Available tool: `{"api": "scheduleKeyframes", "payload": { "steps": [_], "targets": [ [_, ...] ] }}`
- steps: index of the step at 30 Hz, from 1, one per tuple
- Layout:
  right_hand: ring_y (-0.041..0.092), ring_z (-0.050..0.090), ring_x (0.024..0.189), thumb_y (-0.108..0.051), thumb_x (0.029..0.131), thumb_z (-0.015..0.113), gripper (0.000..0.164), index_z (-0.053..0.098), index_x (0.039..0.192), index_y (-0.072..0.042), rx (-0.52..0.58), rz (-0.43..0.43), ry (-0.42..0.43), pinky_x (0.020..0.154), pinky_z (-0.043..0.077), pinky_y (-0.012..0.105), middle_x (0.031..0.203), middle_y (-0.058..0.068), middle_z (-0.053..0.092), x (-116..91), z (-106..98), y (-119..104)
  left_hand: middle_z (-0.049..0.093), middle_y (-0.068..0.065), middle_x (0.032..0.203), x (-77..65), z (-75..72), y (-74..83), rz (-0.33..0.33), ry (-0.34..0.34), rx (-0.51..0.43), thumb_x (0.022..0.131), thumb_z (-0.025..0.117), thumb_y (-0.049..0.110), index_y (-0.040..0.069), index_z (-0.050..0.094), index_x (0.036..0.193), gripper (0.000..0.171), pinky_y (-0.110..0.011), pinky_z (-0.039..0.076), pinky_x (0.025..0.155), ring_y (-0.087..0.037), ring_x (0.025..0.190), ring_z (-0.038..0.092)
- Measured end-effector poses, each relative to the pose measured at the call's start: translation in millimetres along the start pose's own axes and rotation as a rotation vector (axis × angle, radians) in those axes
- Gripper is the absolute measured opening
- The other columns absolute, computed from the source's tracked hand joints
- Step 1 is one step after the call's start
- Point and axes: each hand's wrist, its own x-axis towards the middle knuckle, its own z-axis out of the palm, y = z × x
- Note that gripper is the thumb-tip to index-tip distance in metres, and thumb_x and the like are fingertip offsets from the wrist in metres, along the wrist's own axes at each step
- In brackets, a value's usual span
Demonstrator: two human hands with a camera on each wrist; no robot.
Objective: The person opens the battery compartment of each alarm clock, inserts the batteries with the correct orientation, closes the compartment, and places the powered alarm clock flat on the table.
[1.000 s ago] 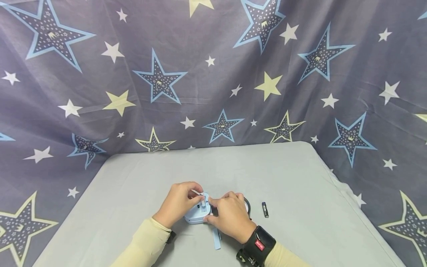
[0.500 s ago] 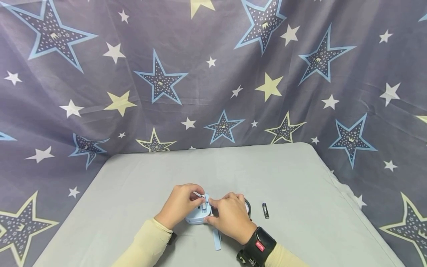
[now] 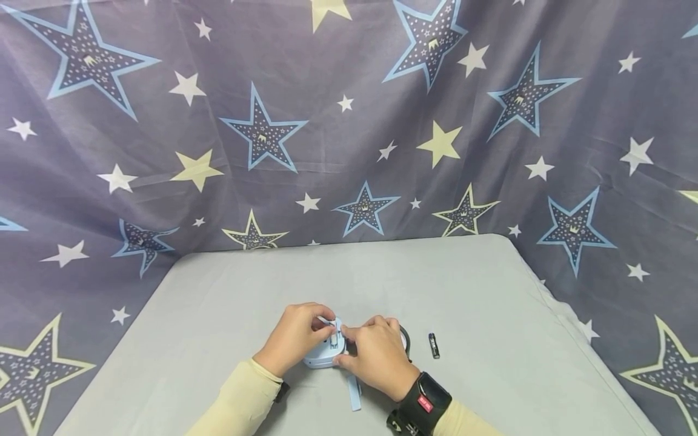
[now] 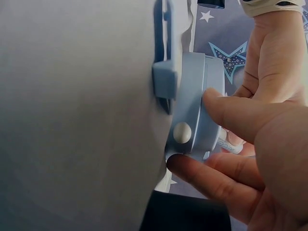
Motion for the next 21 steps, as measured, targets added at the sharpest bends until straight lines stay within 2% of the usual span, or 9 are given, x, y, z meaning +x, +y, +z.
{"api": "scheduleKeyframes", "payload": {
  "steps": [14,21],
  "targets": [
    [0.015,0.056,0.095,-0.058,0.069,0.075,0.063,0.066,0.121,-0.024,0.007,-0.002,0.006,0.087,0.032,0.047,0.104,-0.014,0.070,-1.6,0.6,0.3,0.072,0.007,0.090,-1.6,3.5,0.1,0.051,0.052,0.191,0.076,0.078,0.028,0.020,0.074,0.095,0.021,-0.024,0.053,0.071,-0.006,0.080,0.063],
    [0.015,0.057,0.096,-0.058,0.069,0.075,0.064,0.065,0.122,-0.024,0.009,-0.009,0.015,0.088,0.032,0.047,0.105,-0.014,0.070,-0.5,1.0,0.9,0.072,0.009,0.094,-2.0,5.0,-2.0,0.077,0.067,0.244,0.077,0.077,0.031,0.022,0.074,0.096,0.022,-0.028,0.053,0.078,-0.008,0.086,0.063]
  ]
}}
